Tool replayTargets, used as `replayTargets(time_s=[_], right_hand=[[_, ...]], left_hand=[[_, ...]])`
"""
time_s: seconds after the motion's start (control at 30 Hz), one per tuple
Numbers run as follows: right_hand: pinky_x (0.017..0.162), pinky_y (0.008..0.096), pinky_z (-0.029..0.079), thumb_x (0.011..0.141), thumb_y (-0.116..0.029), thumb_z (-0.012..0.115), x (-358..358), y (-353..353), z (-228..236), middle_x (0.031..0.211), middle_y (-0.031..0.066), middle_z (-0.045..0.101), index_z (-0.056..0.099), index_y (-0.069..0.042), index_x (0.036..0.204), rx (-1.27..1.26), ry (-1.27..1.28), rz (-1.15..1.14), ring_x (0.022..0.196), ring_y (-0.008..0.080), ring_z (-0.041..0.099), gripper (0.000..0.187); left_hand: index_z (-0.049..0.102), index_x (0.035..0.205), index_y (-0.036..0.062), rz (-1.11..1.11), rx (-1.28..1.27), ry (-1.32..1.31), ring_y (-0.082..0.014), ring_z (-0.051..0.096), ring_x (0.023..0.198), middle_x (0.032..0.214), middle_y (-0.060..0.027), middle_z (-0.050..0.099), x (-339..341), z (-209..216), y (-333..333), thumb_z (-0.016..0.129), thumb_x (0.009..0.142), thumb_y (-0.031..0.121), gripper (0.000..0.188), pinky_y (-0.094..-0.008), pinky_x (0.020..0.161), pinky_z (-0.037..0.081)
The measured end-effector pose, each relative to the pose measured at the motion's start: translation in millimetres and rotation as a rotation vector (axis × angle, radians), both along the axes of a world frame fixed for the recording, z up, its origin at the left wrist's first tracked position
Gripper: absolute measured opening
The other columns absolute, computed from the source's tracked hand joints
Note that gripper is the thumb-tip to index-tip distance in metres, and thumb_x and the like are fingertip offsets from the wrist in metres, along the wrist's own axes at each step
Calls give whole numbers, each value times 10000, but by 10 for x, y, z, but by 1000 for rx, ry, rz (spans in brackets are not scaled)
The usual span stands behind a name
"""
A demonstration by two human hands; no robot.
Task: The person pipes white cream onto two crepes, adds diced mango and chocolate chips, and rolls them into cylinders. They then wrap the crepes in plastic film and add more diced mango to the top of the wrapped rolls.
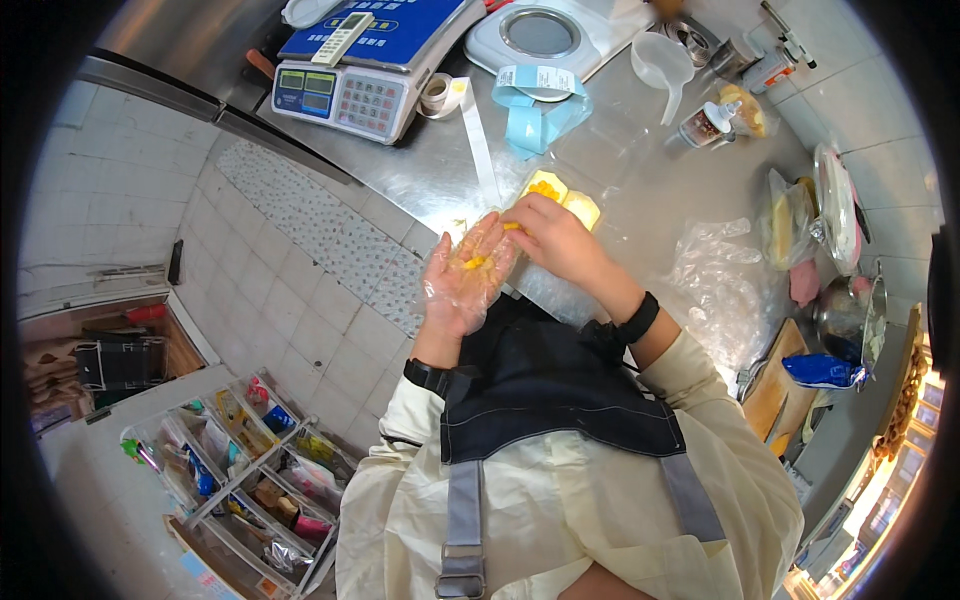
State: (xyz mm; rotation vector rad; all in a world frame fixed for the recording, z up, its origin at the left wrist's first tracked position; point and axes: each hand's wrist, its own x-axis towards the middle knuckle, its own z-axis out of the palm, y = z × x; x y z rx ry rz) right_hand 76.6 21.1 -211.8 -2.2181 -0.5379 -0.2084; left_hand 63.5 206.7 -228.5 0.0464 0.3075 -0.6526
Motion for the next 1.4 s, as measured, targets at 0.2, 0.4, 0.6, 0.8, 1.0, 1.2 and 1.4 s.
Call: replayTargets(time_s=[0.2, 0.4, 0.6, 0.8, 1.0, 1.2, 1.4], right_hand=[[768, 380, 495, 787, -76, 633, 186, -224, -194, 921, 130, 584, 621, -31, 970, -19, 103, -120, 846, 318, 592, 189], [769, 378, 495, 794, -78, 626, 209, -264, -314, 891, 121, 587, 636, -27, 949, -152, 84, -24, 861, 311, 597, 164], [784, 372, 491, 782, -62, 621, 229, -269, -228, 921, 130, 599, 657, -18, 925, -150, 117, -23, 889, 311, 594, 153], [789, 373, 490, 795, -49, 602, 143, -310, -102, 938, 141, 602, 641, -11, 971, -136, 110, 3, 880, 320, 595, 184], [776, 366, 492, 813, -57, 607, 54, -254, -225, 921, 126, 610, 646, -19, 954, -181, 104, -2, 861, 305, 598, 151], [763, 365, 491, 810, -71, 617, 90, -288, -319, 901, 117, 604, 642, -17, 910, -236, 51, 38, 850, 295, 598, 117], [715, 348, 498, 801, -54, 623, 141, -276, -332, 887, 113, 609, 640, -8, 875, -244, -54, 77, 808, 276, 613, 89]], left_hand=[[249, 1422, -36, 24, 122, -64, -339, 324, 1342, 1451, -229, 309, 52, -26, 39, 396, 973, 373, 625, -424, 1116, 297], [255, 1414, -49, 87, 113, -11, -348, 319, 1344, 1446, -243, 310, 22, -77, 203, 396, 971, 352, 614, -429, 1114, 300], [251, 1414, -52, 112, 102, -9, -353, 325, 1339, 1447, -248, 304, -3, -113, 252, 404, 966, 351, 622, -430, 1106, 315], [246, 1413, -59, 115, 106, -32, -353, 326, 1338, 1450, -251, 295, -19, -115, 263, 416, 963, 355, 635, -428, 1110, 308], [248, 1413, -59, 107, 106, -36, -351, 329, 1337, 1446, -252, 301, -17, -109, 262, 416, 964, 356, 634, -428, 1112, 305], [256, 1409, -59, 105, 140, -40, -351, 342, 1330, 1438, -253, 316, -22, -101, 267, 402, 970, 356, 622, -429, 1109, 311], [256, 1410, -56, 102, 146, -38, -353, 341, 1330, 1438, -253, 316, -22, -131, 268, 390, 974, 347, 608, -431, 1107, 312]])
